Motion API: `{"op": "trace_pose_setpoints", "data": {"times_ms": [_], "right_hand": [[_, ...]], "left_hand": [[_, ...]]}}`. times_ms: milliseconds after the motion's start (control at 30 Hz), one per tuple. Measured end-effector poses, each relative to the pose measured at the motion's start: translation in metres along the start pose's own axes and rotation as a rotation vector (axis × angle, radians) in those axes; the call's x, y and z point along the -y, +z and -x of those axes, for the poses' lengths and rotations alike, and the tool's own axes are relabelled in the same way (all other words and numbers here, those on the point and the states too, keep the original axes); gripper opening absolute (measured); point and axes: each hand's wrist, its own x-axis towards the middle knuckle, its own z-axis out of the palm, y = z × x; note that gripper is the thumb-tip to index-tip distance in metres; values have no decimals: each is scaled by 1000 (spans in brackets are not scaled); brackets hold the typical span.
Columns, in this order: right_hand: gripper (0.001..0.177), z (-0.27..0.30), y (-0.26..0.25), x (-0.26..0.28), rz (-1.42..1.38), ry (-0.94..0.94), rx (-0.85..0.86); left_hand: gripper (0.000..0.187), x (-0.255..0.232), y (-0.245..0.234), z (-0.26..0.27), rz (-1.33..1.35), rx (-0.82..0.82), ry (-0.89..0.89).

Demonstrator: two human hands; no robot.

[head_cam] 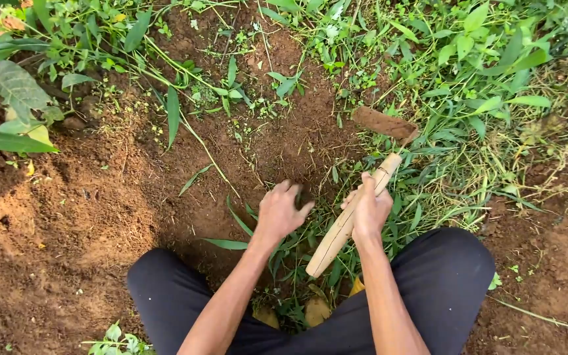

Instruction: The person sits on the ground and uses a small hand hoe to dig and loosen the soil in a garden patch. They repeatedly strike the earth with the tool and use their hands to clear away weeds and debris from the tilled area.

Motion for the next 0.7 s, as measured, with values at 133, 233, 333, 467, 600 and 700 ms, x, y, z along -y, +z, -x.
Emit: {"op": "trace_pose_setpoints", "data": {"times_ms": [133,233,333,467,600,700], "right_hand": [[24,-2,-9,3,112,-14,-28],[24,-2,-15,10,132,-8,-30],[20,-8,-22,8,223,3,3],[26,-10,-20,1,255,72,56],[30,-17,-14,-26,358,117,143],[32,-18,-18,-37,408,114,176]], "left_hand": [[36,4,102,-92,-183,-382,196],[56,-3,117,-131,-371,-480,156],[23,13,142,-153,-417,-572,167],[6,18,132,-138,-439,-564,203],[7,5,109,-124,-406,-561,170],[18,19,129,-136,-53,-445,49]]}}
